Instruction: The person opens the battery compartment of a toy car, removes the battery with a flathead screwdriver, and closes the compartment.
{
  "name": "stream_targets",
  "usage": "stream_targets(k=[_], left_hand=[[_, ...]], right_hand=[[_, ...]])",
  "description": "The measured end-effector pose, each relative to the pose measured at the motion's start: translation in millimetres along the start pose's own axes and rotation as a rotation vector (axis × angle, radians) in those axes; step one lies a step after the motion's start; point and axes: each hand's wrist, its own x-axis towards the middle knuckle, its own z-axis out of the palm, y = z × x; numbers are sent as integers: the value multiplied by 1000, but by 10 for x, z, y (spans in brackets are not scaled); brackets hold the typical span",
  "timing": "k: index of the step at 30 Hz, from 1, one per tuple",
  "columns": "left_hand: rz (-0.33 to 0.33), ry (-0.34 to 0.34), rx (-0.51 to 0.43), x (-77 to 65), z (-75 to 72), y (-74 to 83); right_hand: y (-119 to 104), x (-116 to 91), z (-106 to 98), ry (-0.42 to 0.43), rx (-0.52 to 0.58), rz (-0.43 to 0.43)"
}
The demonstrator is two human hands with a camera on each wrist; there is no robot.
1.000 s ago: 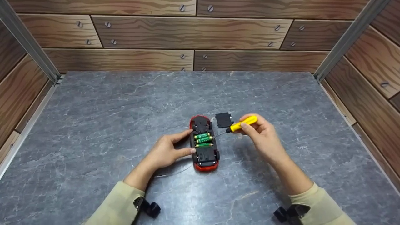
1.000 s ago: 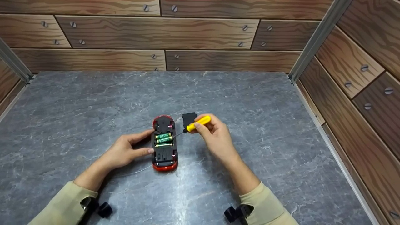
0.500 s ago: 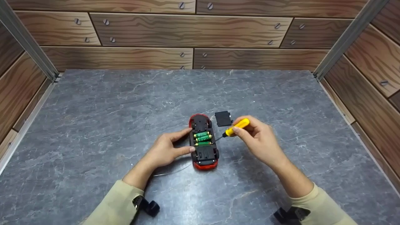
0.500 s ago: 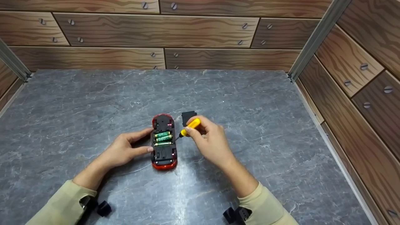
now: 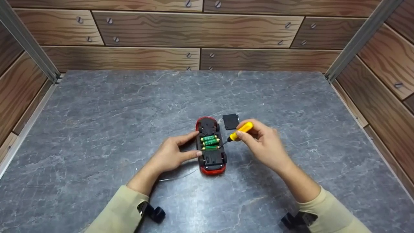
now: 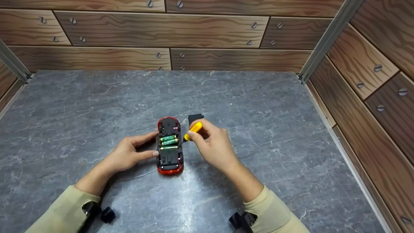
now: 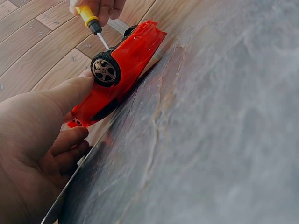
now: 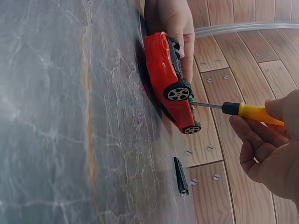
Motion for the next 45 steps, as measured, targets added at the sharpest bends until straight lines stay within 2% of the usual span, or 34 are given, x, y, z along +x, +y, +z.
stream_targets(k=[19, 28, 36, 45], left_hand=[[-29, 8, 25, -7, 3, 28], [-23, 5, 22, -14, 6, 25], [-1, 13, 43, 11, 5, 16], [9, 14, 27, 8, 6, 7]], right_hand=[[-108, 62, 119, -5, -54, 7], [-127, 81, 163, -21, -91, 12], [-99, 101, 133, -20, -39, 30], [-20, 104, 103, -26, 74, 57]])
